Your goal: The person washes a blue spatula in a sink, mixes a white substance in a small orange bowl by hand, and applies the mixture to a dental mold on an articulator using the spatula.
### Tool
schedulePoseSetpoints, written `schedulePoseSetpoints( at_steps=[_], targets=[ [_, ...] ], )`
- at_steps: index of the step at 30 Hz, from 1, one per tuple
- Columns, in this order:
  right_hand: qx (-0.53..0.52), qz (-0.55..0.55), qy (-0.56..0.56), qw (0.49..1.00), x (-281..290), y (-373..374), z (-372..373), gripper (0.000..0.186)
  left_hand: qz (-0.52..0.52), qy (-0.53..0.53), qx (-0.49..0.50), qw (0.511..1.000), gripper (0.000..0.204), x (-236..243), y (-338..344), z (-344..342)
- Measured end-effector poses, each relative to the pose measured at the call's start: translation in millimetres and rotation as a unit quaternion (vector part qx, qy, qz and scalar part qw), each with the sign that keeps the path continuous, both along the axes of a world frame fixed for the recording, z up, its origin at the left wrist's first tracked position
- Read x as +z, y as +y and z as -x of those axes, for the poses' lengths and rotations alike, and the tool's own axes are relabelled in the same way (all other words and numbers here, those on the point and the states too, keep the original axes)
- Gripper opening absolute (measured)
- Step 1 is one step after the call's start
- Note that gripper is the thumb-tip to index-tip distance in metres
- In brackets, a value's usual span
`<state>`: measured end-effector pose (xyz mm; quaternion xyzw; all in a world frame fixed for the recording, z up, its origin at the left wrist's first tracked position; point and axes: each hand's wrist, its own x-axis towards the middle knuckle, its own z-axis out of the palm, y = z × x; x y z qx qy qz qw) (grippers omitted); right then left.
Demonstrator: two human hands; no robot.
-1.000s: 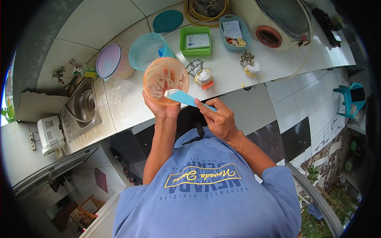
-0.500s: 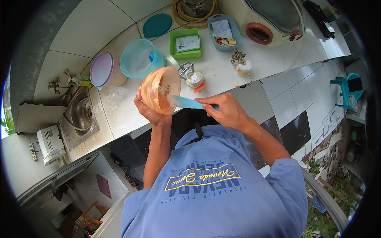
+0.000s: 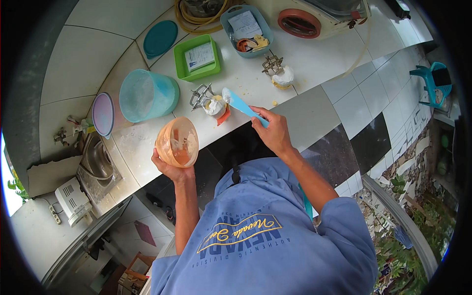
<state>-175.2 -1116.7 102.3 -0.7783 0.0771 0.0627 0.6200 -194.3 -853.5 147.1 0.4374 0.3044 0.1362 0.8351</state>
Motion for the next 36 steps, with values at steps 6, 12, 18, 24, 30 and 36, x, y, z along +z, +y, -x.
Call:
schedulePoseSetpoints(
  at_steps=[6,12,18,24,30,36],
  targets=[
    [0.064,0.182,-0.116,0.974,-3,7,-18,0.033,0.001,0.035,0.012,0.999,0.056,-2,-6,10],
    [0.130,0.211,-0.168,0.954,-3,12,-10,0.038,0.006,0.056,0.026,0.998,0.057,-3,-14,12],
    [0.112,0.156,-0.206,0.960,3,18,-5,0.041,0.007,0.048,0.012,0.999,0.054,-5,-15,16],
    [0.087,0.142,-0.143,0.976,3,8,-10,0.036,0.015,0.065,0.030,0.997,0.057,-6,-14,16],
    [0.078,0.124,-0.166,0.975,2,3,-5,0.036,0.015,0.065,0.025,0.997,0.056,-5,-18,16],
    [0.101,0.150,-0.182,0.967,-4,-7,8,0.037,0.021,0.066,0.034,0.997,0.055,-7,-16,18]
  ],
)
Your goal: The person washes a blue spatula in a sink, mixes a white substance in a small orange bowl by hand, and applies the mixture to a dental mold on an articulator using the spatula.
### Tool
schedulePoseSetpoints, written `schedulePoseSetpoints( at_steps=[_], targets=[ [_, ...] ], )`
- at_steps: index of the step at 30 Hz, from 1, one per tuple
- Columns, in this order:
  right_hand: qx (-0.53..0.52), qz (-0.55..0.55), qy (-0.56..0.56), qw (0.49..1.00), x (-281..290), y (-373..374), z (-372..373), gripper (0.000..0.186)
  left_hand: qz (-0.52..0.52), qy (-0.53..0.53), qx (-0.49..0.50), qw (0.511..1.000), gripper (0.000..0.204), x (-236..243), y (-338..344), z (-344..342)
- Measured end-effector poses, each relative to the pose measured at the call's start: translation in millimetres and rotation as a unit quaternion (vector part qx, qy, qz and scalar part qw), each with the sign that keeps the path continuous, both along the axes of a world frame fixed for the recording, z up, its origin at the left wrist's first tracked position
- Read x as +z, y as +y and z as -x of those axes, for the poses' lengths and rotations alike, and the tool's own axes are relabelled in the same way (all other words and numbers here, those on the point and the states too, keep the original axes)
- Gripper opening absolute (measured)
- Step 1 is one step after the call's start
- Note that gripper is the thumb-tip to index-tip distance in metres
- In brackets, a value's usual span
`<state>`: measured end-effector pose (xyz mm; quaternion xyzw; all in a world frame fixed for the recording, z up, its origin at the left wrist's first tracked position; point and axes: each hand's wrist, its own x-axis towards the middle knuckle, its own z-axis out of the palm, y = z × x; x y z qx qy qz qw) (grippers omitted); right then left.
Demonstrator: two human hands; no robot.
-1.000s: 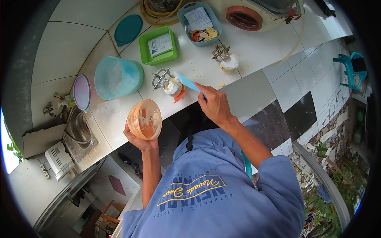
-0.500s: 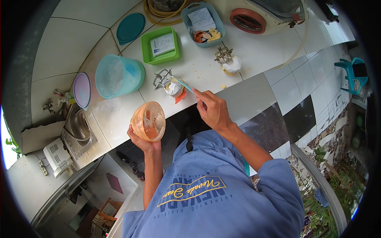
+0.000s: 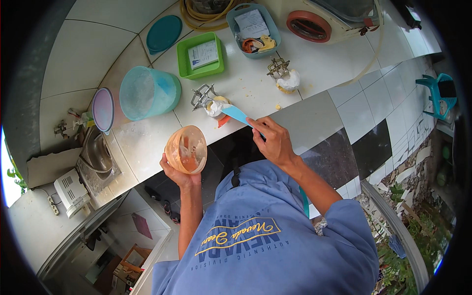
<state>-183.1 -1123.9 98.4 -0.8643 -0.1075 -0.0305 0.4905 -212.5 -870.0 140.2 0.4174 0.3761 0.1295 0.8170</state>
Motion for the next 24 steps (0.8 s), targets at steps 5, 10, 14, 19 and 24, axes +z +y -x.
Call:
schedulePoseSetpoints(
  at_steps=[5,10,14,19,24],
  targets=[
    [-0.001,0.008,-0.009,1.000,-2,-4,-1,0.039,-0.001,0.008,0.009,1.000,0.056,0,-1,-1],
    [-0.015,-0.025,0.020,0.999,-2,-6,-3,0.034,0.007,0.007,0.017,1.000,0.056,-1,-1,0],
    [-0.040,-0.055,0.061,0.996,0,-2,1,0.029,0.012,0.016,0.025,0.999,0.055,-1,-3,1],
    [-0.065,-0.090,0.086,0.990,-5,4,11,0.027,0.035,0.007,0.029,0.999,0.055,-7,6,7],
    [-0.102,-0.144,0.125,0.976,-9,24,19,0.025,0.043,0.010,0.012,0.999,0.057,-9,14,7]
  ],
)
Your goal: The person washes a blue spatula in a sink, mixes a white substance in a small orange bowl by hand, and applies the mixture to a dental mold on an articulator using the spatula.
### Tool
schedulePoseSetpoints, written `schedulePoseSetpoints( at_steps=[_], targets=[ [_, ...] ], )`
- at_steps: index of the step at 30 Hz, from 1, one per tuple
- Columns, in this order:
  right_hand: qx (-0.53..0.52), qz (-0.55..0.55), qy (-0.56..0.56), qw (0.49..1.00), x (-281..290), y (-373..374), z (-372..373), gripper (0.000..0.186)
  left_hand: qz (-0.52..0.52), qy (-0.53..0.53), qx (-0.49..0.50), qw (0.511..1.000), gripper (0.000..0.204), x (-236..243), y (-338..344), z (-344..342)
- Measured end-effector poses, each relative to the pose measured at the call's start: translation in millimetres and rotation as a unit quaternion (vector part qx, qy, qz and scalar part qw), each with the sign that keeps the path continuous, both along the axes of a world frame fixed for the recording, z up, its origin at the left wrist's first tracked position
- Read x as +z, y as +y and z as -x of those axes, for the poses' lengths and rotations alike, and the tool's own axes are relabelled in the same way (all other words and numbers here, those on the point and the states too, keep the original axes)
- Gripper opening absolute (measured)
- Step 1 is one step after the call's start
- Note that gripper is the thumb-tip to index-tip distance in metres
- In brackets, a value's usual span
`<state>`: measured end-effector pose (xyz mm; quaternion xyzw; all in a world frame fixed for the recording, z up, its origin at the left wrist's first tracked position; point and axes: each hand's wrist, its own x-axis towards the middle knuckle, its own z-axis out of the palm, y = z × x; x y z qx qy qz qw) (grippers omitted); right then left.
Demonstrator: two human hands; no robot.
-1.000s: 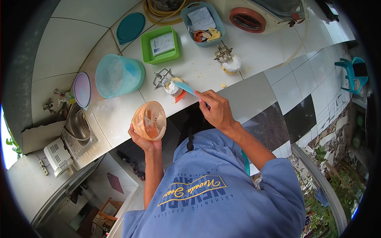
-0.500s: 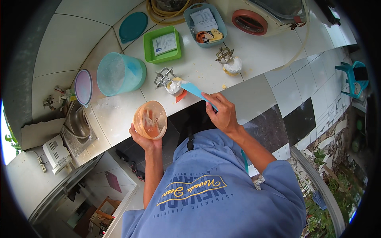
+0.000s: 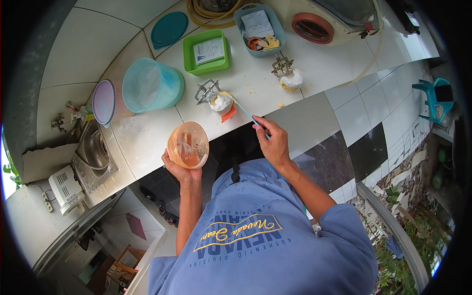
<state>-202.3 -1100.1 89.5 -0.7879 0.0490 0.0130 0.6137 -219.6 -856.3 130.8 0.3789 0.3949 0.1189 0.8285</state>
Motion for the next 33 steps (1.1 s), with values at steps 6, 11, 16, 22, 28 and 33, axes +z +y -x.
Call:
schedulePoseSetpoints(
  at_steps=[6,11,16,22,28,33],
  targets=[
    [-0.045,0.035,-0.023,0.998,-4,35,8,0.027,0.018,-0.002,-0.028,0.999,0.058,-1,26,-2],
    [-0.082,0.095,-0.016,0.992,5,67,26,0.032,0.050,0.002,-0.066,0.997,0.057,1,66,1],
    [-0.164,-0.018,0.085,0.983,40,95,52,0.033,0.128,-0.018,-0.089,0.988,0.056,-14,106,-1],
    [-0.034,0.107,-0.162,0.980,74,147,87,0.037,0.276,-0.067,-0.164,0.945,0.046,-18,109,-14],
    [0.060,0.219,-0.115,0.967,71,124,111,0.039,0.348,-0.057,-0.145,0.924,0.047,-8,104,-24],
    [-0.126,0.207,-0.045,0.969,56,41,66,0.018,0.317,-0.119,-0.171,0.925,0.052,-27,129,-18]
  ],
)
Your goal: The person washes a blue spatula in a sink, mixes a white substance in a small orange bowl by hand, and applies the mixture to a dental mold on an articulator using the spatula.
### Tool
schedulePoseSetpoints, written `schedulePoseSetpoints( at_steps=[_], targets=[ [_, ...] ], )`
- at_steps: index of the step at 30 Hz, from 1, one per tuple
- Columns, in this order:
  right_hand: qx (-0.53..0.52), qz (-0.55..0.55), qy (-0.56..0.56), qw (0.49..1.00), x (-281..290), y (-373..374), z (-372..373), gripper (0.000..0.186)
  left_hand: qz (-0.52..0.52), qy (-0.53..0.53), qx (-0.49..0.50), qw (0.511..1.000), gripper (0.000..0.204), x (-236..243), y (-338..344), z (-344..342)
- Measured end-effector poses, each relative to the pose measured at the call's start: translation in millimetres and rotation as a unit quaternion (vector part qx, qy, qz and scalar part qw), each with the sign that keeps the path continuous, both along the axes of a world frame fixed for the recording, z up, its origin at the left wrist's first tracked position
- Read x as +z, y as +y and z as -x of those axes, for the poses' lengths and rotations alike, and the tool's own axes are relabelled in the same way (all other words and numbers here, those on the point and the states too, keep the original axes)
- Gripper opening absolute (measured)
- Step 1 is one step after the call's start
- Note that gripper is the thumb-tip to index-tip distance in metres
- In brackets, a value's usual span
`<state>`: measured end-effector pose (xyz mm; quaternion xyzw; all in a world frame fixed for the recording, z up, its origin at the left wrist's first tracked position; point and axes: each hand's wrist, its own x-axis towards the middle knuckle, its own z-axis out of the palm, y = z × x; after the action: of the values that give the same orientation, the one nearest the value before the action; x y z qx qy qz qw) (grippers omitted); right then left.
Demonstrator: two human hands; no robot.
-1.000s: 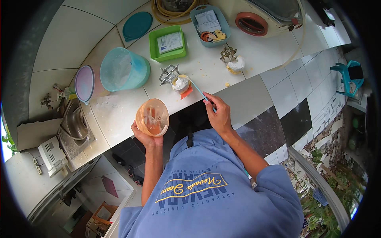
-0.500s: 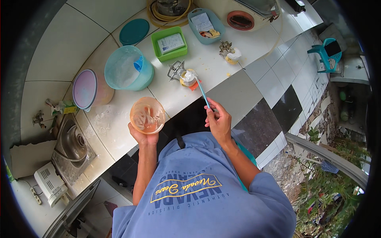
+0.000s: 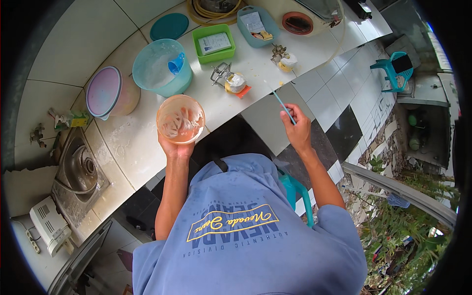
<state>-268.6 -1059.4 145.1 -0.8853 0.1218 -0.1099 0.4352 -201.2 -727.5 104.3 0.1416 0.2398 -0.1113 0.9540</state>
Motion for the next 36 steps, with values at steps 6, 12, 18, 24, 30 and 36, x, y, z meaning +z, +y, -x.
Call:
schedulePoseSetpoints(
  at_steps=[6,12,18,24,30,36],
  targets=[
    [-0.049,-0.104,0.067,0.991,-63,7,-91,0.045,0.011,-0.005,0.039,0.999,0.051,-7,-10,37],
    [-0.001,-0.100,0.120,0.988,-88,11,-99,0.046,-0.018,0.054,0.135,0.989,0.048,-15,-45,73],
    [0.077,-0.098,0.118,0.985,-100,8,-105,0.037,-0.016,0.055,0.178,0.982,0.050,-18,-92,91],
    [0.121,-0.087,0.069,0.986,-105,-8,-103,0.033,0.012,0.027,0.217,0.976,0.051,-23,-132,101],
    [0.354,-0.068,0.002,0.933,-6,-71,-78,0.021,0.000,-0.030,0.247,0.969,0.052,3,-160,89],
    [0.524,0.047,-0.104,0.844,74,-58,-90,0.022,-0.026,-0.032,0.250,0.967,0.055,29,-164,84]
  ],
)
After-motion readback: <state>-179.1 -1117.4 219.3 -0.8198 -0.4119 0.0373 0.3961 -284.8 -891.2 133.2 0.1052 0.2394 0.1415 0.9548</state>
